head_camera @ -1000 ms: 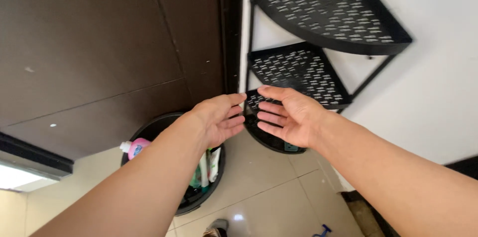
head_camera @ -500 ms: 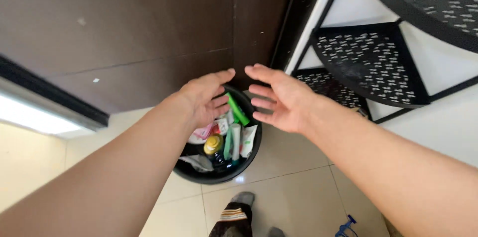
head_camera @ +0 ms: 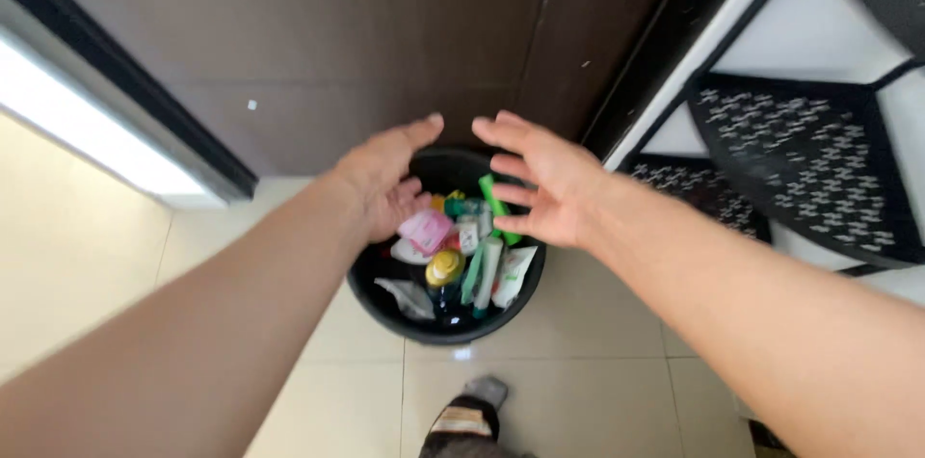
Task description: Arrange various toiletry bottles, brushes, and other items from a bucket onto a tiered corner shelf.
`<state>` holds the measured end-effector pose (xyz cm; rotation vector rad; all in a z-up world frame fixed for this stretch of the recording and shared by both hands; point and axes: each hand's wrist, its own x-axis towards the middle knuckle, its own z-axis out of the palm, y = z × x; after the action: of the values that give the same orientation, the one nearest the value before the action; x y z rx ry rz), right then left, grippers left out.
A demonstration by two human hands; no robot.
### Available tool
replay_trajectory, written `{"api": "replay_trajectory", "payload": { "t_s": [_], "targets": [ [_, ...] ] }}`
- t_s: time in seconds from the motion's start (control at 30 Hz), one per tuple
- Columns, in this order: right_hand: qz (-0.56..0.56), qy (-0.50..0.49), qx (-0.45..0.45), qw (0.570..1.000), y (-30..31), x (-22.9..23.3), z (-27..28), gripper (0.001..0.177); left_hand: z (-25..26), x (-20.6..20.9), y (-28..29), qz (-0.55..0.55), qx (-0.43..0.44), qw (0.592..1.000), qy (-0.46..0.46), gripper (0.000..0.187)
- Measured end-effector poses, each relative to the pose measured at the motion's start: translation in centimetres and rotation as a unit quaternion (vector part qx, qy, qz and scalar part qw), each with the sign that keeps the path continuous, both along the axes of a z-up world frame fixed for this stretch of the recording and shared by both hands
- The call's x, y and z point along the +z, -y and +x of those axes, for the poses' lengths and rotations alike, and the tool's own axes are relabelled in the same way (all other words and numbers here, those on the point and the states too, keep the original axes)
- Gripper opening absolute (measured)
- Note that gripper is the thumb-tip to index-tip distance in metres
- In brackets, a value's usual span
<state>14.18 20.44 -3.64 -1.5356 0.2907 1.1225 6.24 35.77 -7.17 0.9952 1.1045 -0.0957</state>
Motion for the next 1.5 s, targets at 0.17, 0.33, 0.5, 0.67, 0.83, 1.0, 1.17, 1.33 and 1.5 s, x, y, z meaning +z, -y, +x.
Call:
{"api": "replay_trajectory", "payload": {
  "t_s": [0.17,0.33,0.5,0.67,0.83,1.0,1.17,1.33,1.5],
  "targets": [
    [-0.005,0.0,0.019,1.0,-2.8,-6.0,-0.3,0.088,-1.0,-4.3,-2.7,0.035,0.053,0.998,-0.029,0.082],
    [-0.032,-0.036,0.031,0.998,-4.8,-12.6,-1.9,0.087,-3.2,-11.0,-5.2,0.038,0.064,0.997,-0.006,0.076],
    [-0.017,-0.011,0.054,0.998,-5.2,-20.0,-2.5,0.087,-4.9,-18.6,-5.2,0.05,0.073,0.996,-0.031,0.072],
    [-0.048,-0.001,0.055,0.997,-4.2,-25.9,-1.2,0.085,-3.8,-24.6,-4.3,0.053,0.074,0.994,-0.067,0.079],
    [-0.039,0.0,0.074,0.996,-3.4,-32.2,0.3,0.086,-2.7,-31.5,-3.9,0.049,0.072,0.993,-0.079,0.083],
    [-0.004,0.02,0.103,0.994,-3.9,-37.4,2.4,0.091,-0.7,-36.0,-3.6,0.078,0.04,0.991,-0.101,0.083],
    [0.019,0.057,0.115,0.991,-5.6,-43.4,4.8,0.088,2.0,-44.0,-6.0,0.096,0.088,0.989,-0.075,0.081],
    [0.034,0.093,0.125,0.987,-6.6,-48.9,6.5,0.082,3.3,-46.2,-5.9,0.126,0.177,0.968,-0.127,0.089],
    [0.012,0.098,0.139,0.985,-6.4,-51.3,5.5,0.076,3.1,-51.6,-6.9,0.036,0.189,0.98,-0.056,0.067]
  ]
}}
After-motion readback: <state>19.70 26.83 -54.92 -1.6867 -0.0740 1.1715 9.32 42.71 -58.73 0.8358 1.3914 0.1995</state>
